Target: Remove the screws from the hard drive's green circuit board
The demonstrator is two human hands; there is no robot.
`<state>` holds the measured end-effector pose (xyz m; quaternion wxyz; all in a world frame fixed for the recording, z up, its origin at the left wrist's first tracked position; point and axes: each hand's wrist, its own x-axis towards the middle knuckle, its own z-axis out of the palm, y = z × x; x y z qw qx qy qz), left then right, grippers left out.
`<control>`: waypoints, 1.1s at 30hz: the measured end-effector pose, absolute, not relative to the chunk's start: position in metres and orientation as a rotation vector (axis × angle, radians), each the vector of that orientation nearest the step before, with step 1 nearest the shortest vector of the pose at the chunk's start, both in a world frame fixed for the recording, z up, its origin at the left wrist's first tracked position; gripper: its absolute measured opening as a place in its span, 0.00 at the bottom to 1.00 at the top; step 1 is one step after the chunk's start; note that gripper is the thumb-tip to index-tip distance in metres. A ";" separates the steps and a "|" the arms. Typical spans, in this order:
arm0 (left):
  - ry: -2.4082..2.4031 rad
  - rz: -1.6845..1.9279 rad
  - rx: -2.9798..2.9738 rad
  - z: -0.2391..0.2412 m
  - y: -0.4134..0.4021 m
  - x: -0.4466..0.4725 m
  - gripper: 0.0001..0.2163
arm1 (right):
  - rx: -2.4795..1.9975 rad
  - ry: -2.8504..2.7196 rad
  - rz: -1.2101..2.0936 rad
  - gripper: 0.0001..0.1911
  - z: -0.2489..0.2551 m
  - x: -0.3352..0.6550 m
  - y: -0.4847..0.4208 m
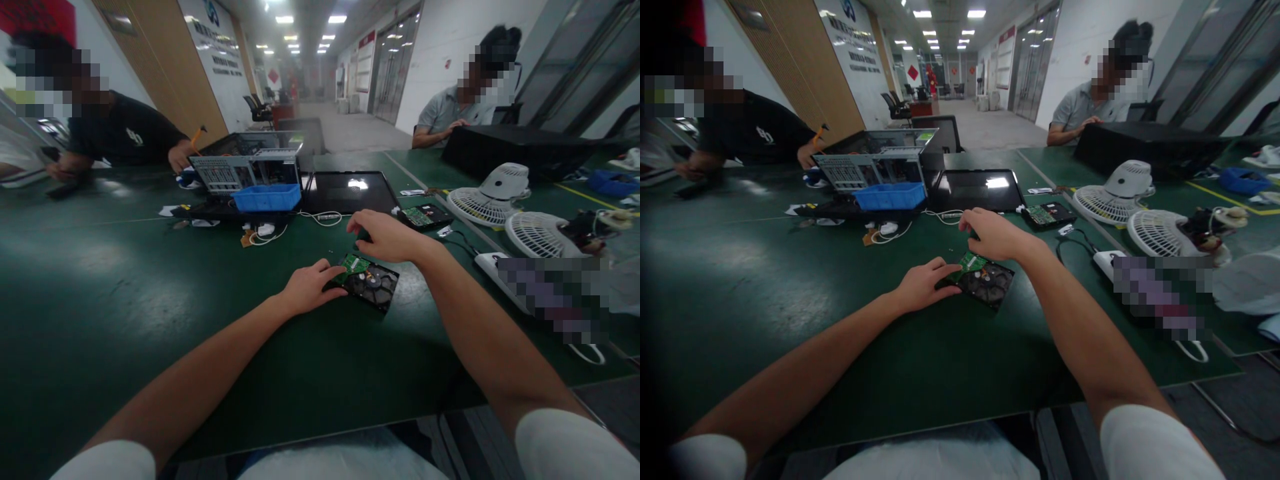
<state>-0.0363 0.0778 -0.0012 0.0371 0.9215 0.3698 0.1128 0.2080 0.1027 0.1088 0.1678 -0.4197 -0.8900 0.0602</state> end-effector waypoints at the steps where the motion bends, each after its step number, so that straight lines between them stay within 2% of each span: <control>1: 1.135 0.347 2.830 -0.001 0.078 -0.036 0.27 | -1.196 -2.530 0.171 0.13 0.109 0.208 0.103; 5: 1.133 0.338 2.829 -0.002 0.079 -0.037 0.27 | -1.257 -2.480 0.153 0.10 0.109 0.207 0.102; 14: 1.136 0.323 2.814 -0.001 0.078 -0.036 0.28 | -1.287 -2.470 0.136 0.12 0.108 0.206 0.102; 20: 1.137 0.336 2.816 -0.002 0.078 -0.036 0.27 | -1.169 -2.498 0.177 0.17 0.106 0.206 0.103; 25: 1.133 0.346 2.820 -0.002 0.079 -0.036 0.27 | -1.273 -2.434 0.145 0.17 0.103 0.204 0.104; 33: 1.138 0.326 2.814 0.000 0.077 -0.035 0.27 | -1.175 -2.464 0.220 0.17 0.107 0.198 0.099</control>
